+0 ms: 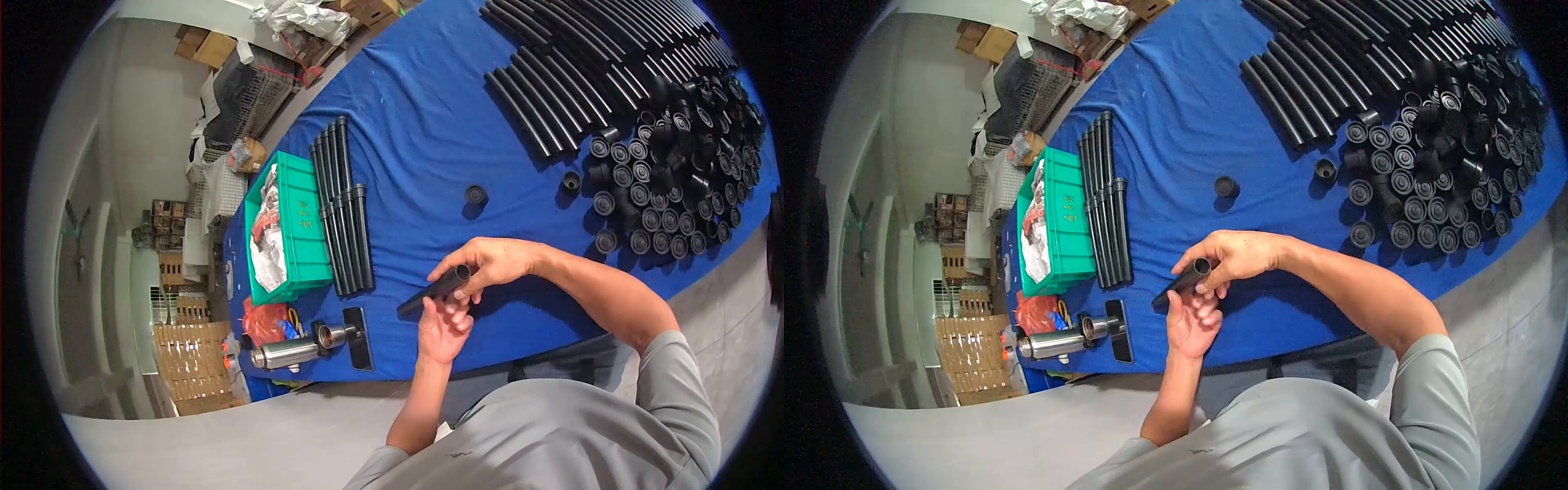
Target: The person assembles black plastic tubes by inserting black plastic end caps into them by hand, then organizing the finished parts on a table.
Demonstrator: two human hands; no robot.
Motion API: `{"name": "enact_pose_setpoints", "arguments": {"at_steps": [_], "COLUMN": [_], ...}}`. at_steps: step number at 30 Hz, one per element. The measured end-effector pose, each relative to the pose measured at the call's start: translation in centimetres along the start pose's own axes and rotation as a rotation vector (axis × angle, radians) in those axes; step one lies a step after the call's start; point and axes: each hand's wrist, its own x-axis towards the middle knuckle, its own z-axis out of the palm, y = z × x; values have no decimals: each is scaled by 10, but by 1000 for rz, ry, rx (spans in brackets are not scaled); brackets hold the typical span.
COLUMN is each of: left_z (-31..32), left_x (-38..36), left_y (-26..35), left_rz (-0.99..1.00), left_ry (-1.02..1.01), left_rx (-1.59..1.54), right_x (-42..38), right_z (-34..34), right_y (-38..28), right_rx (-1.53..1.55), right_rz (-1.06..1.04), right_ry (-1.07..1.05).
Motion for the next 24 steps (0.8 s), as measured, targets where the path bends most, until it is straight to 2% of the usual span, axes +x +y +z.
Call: {"name": "enact_pose_setpoints", "arguments": {"at_steps": [2, 4, 7, 9, 10, 14, 17, 18, 21, 22, 23, 24], "left_z": [-26, -5, 17, 44, 40, 10, 6, 11, 19, 19, 19, 23], "left_x": [13, 19, 40, 51, 57, 87, 104, 108, 124, 131, 137, 139], "left_y": [8, 13, 35, 42, 47, 57, 56, 55, 54, 53, 52, 51], "left_rz": [19, 184, 414, 452, 442, 386, 403, 434, 471, 491, 510, 511], "left_ry": [-183, -140, -170, -115, -134, -210, -215, -217, -197, -180, -161, -137], "left_rx": [-110, 5, 195, 257, 275, 313, 273, 282, 197, 175, 153, 141], "right_x": [-2, -7, -11, -7, -6, 0, -2, -1, -1, 2, 0, 2], "right_z": [-2, -8, -22, -26, -25, -40, -42, -41, -36, -37, -37, -40], "right_y": [-7, -19, -22, -19, -23, 17, 8, 7, -1, -2, -9, -2], "right_rx": [-103, -282, -903, -1233, -1407, -1724, -1579, -1619, -1227, -1036, -725, -539], "right_rz": [-2, -20, -314, -378, -340, -196, -66, -109, -84, -140, 43, -3], "right_ry": [42, 110, 560, 874, 902, 861, 807, 866, 920, 952, 916, 913]}}
